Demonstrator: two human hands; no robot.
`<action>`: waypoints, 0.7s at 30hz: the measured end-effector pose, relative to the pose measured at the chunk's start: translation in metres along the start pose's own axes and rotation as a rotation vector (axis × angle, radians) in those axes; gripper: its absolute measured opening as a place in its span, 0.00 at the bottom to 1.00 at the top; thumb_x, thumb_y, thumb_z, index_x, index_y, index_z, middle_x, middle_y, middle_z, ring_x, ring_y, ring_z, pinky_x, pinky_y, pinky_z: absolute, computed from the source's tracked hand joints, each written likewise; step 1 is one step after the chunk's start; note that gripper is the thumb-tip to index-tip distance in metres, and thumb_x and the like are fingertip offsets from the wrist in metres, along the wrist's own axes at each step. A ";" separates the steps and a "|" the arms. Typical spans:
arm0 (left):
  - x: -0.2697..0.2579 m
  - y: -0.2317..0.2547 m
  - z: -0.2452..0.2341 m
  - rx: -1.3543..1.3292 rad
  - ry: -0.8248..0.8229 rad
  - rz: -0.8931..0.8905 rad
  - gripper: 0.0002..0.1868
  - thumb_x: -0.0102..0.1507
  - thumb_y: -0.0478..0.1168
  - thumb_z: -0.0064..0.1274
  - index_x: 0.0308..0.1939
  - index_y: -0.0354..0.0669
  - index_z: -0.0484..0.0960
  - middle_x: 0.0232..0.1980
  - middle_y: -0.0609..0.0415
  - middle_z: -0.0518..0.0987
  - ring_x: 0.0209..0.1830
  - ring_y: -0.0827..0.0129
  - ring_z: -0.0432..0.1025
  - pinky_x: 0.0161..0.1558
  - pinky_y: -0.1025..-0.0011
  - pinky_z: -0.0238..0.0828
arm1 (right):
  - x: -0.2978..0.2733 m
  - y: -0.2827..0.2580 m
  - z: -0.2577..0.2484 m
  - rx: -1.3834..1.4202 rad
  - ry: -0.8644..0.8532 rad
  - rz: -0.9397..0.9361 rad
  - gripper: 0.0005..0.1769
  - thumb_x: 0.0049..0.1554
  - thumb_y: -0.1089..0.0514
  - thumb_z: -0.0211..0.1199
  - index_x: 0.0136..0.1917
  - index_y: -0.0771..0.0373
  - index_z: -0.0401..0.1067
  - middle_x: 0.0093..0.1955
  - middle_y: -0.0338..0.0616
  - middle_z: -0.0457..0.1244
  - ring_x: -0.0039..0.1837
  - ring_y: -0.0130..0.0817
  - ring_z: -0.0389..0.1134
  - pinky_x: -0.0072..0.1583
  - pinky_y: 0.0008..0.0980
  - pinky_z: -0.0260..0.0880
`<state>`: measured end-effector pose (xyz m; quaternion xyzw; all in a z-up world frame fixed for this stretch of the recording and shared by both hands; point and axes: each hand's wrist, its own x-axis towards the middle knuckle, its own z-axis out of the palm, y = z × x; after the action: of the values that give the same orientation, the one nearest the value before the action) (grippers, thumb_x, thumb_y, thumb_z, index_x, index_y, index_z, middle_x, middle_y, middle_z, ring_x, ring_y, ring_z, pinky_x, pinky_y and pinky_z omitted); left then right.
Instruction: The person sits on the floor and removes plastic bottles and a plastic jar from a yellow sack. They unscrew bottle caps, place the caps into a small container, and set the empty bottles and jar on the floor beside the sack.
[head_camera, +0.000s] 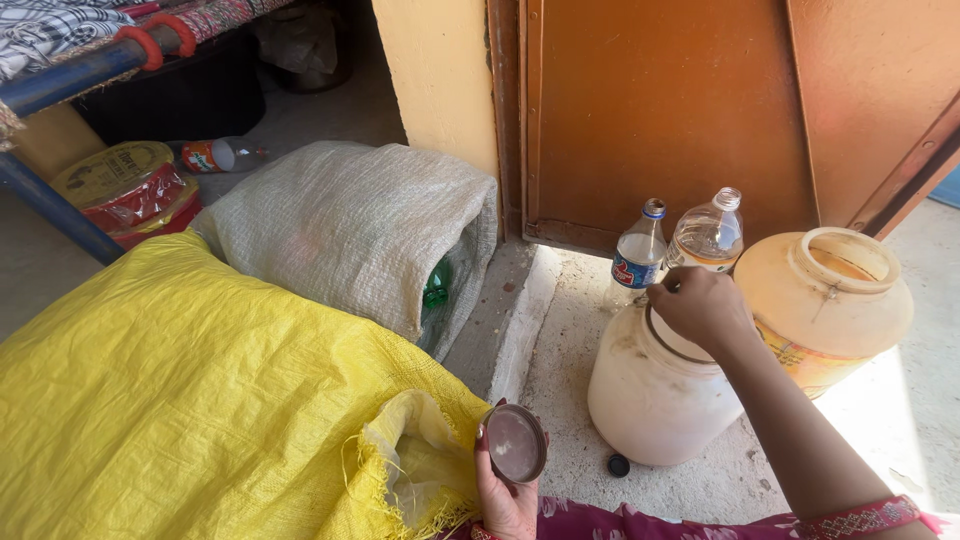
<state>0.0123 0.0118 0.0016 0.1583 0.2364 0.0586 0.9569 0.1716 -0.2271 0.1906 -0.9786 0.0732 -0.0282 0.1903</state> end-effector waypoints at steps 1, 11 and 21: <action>-0.001 0.000 0.000 -0.002 -0.007 0.002 0.34 0.62 0.60 0.48 0.65 0.41 0.72 0.58 0.43 0.78 0.57 0.55 0.76 0.55 0.52 0.79 | -0.001 0.002 0.003 -0.021 0.005 -0.001 0.20 0.56 0.42 0.60 0.49 0.56 0.83 0.47 0.56 0.72 0.53 0.53 0.73 0.59 0.48 0.72; -0.003 -0.001 0.000 0.044 -0.092 0.012 0.35 0.63 0.60 0.46 0.67 0.41 0.71 0.57 0.43 0.79 0.56 0.56 0.76 0.54 0.54 0.79 | -0.022 0.008 0.022 0.085 0.214 -0.041 0.16 0.57 0.45 0.57 0.50 0.56 0.76 0.44 0.55 0.71 0.50 0.56 0.72 0.54 0.53 0.71; -0.004 -0.001 -0.001 0.048 0.004 -0.002 0.34 0.63 0.59 0.47 0.66 0.41 0.73 0.58 0.44 0.78 0.57 0.57 0.76 0.55 0.54 0.79 | -0.046 -0.007 0.012 0.186 0.383 -0.007 0.12 0.60 0.49 0.58 0.48 0.56 0.78 0.42 0.50 0.72 0.46 0.49 0.72 0.52 0.47 0.71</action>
<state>0.0087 0.0106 0.0025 0.1809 0.2399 0.0522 0.9524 0.1281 -0.2086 0.1806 -0.9338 0.1016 -0.2211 0.2622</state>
